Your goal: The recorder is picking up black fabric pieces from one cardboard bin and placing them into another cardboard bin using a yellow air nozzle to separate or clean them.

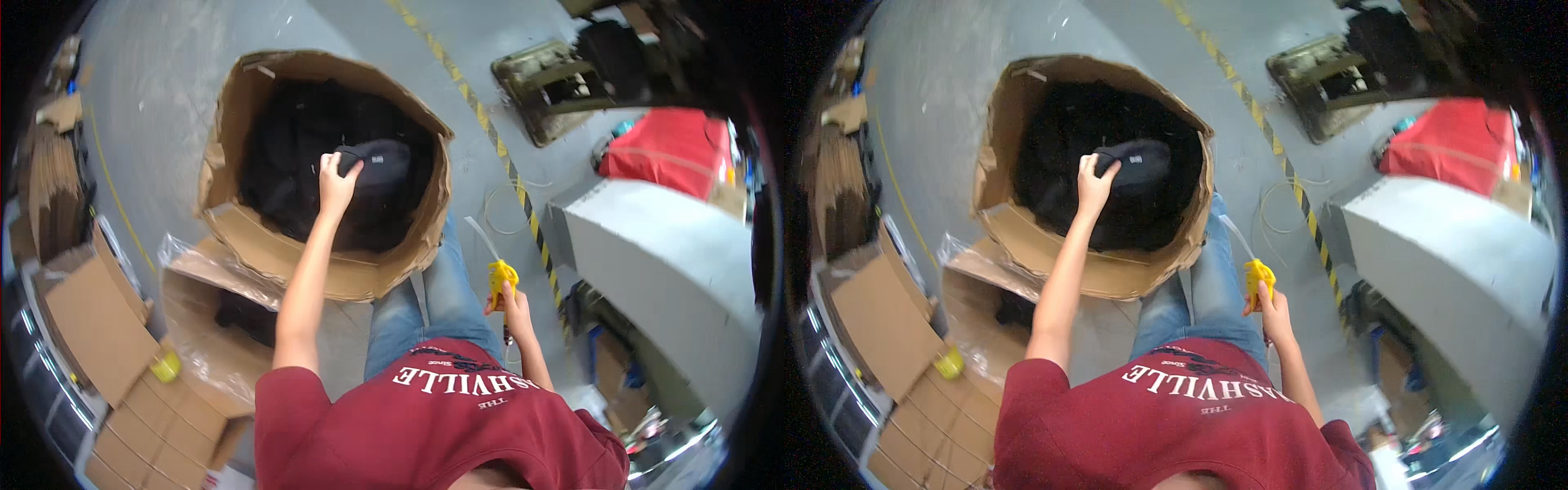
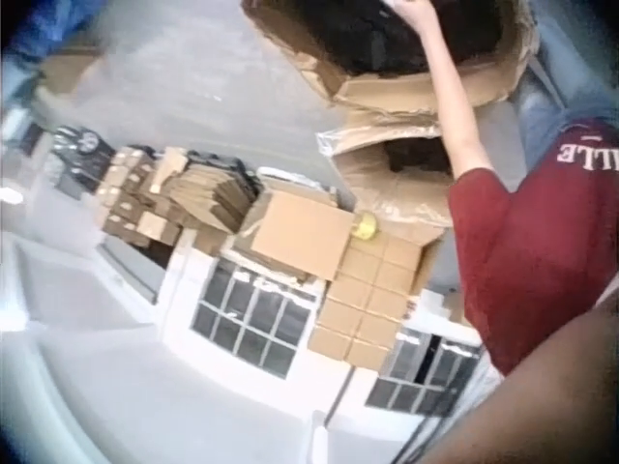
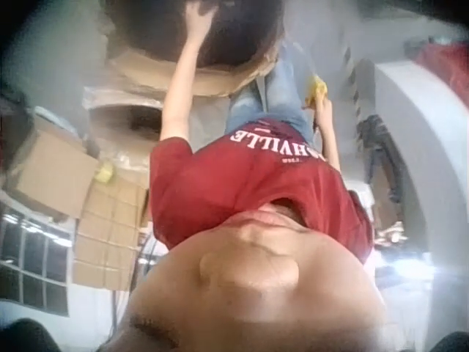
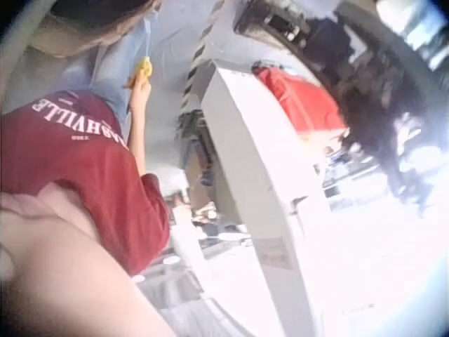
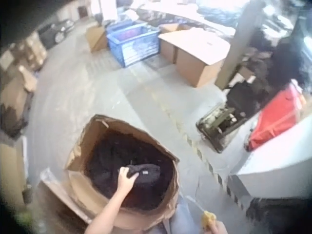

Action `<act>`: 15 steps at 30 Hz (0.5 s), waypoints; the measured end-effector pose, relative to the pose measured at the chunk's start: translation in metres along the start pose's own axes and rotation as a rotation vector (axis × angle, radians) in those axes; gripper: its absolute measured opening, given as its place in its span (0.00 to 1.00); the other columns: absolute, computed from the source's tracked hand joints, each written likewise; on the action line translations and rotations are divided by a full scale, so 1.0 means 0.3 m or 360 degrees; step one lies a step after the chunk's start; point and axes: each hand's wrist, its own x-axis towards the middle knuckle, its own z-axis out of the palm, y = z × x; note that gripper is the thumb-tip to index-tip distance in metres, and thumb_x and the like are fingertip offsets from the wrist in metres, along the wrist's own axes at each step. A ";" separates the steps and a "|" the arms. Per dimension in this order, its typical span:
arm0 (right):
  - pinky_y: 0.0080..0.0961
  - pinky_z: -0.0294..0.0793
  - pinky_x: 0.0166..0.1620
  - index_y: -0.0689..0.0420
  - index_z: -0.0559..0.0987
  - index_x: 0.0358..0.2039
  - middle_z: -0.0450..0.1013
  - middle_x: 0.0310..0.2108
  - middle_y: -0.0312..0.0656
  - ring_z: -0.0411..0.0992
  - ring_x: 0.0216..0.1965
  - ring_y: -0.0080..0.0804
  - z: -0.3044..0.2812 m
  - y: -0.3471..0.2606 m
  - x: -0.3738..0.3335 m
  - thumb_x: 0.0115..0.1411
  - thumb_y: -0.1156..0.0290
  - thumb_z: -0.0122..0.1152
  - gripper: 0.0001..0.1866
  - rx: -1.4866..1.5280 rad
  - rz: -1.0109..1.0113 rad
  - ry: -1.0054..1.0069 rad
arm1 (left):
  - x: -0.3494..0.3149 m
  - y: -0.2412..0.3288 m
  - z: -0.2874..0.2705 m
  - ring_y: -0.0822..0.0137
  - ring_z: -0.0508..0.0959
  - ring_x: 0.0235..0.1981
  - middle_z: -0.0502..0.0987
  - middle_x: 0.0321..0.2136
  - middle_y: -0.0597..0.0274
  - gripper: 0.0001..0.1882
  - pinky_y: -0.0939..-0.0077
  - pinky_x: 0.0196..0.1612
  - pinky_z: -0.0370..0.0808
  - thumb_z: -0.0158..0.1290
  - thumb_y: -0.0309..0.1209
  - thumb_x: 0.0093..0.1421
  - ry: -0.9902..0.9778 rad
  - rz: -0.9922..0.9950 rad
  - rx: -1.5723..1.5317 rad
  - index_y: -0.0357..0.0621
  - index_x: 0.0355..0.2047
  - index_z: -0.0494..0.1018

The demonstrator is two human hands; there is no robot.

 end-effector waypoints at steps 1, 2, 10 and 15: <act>0.23 0.68 0.24 0.66 0.73 0.29 0.68 0.15 0.40 0.69 0.17 0.27 0.008 -0.013 -0.032 0.65 0.50 0.41 0.27 -0.0037 0.0097 -0.0278 | -0.015 0.068 -0.032 0.52 0.74 0.38 0.71 0.34 0.49 0.20 0.67 0.42 0.70 0.60 0.36 0.51 0.0173 -0.0011 -0.0089 0.31 0.36 0.70; 0.22 0.69 0.22 0.67 0.72 0.29 0.67 0.14 0.40 0.69 0.16 0.28 0.016 -0.021 -0.090 0.64 0.47 0.39 0.30 -0.0073 0.0203 -0.0536 | -0.048 0.128 -0.056 0.53 0.74 0.38 0.72 0.34 0.48 0.22 0.68 0.42 0.69 0.59 0.38 0.53 0.0313 -0.0029 -0.0195 0.30 0.37 0.70; 0.20 0.61 0.17 0.61 0.72 0.23 0.64 0.09 0.36 0.64 0.11 0.23 0.020 -0.039 -0.455 0.62 0.44 0.42 0.30 0.0422 -0.0284 0.0138 | -0.394 0.626 -0.002 0.69 0.71 0.31 0.74 0.27 0.57 0.17 0.75 0.37 0.68 0.56 0.37 0.56 -0.0281 0.0252 -0.0587 0.32 0.33 0.69; 0.20 0.62 0.14 0.61 0.72 0.25 0.63 0.10 0.36 0.63 0.09 0.23 -0.121 0.075 -0.525 0.61 0.44 0.44 0.29 0.0528 -0.0149 0.0118 | -0.529 0.739 0.156 0.64 0.74 0.33 0.76 0.32 0.52 0.23 0.73 0.39 0.69 0.52 0.42 0.60 -0.0413 0.0251 -0.0655 0.28 0.37 0.70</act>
